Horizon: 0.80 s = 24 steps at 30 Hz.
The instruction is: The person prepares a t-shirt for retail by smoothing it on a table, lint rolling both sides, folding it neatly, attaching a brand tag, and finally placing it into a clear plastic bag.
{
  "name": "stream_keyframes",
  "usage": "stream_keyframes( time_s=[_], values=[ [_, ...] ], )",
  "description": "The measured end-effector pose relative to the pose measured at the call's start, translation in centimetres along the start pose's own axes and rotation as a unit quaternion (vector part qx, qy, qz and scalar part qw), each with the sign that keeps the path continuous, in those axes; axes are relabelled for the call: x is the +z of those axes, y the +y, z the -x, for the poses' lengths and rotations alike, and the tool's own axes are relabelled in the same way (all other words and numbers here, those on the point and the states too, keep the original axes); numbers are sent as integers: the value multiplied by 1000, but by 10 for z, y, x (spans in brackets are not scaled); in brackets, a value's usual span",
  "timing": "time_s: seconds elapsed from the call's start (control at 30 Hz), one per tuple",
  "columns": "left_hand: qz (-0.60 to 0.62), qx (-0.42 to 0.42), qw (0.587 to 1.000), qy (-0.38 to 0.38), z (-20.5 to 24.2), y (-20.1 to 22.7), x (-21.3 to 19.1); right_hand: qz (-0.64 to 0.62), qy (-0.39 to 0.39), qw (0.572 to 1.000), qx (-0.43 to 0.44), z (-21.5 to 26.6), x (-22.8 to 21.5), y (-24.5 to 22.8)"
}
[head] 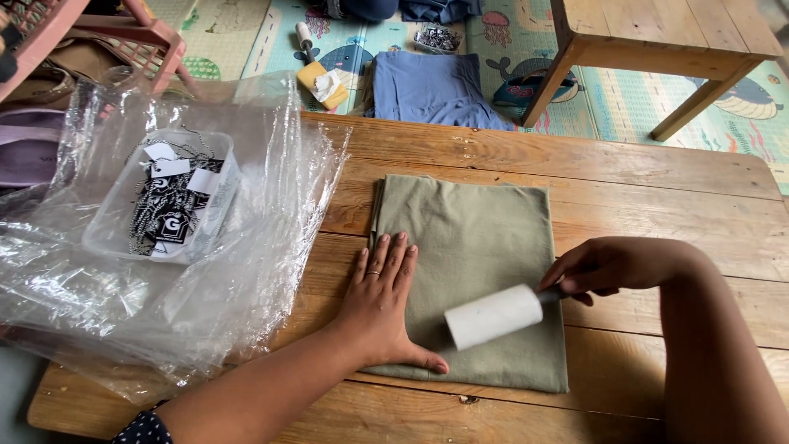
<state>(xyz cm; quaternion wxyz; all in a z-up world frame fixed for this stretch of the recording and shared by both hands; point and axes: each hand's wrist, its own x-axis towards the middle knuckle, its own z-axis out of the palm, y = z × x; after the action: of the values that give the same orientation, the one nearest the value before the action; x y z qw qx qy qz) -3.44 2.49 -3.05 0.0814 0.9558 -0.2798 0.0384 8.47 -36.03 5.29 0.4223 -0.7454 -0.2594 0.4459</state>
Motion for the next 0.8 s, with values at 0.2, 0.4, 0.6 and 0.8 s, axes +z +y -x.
stream_keyframes(
  time_s=[0.2, 0.4, 0.6, 0.8],
  values=[
    [-255, 1, 955, 150, -1, 0, 5, 83, 115, 970, 197, -34, 5, -16],
    [17, -22, 996, -80, -6, 9, -18, 168, 378, 899, 142, -60, 15, -30],
    [23, -55, 987, -151, -8, 14, -33, -52, 446, 891, -60, -21, 0, -9],
    [27, -37, 994, -100, -8, 12, -28, 26, 0, 999, 21, -7, 8, -12]
  ],
)
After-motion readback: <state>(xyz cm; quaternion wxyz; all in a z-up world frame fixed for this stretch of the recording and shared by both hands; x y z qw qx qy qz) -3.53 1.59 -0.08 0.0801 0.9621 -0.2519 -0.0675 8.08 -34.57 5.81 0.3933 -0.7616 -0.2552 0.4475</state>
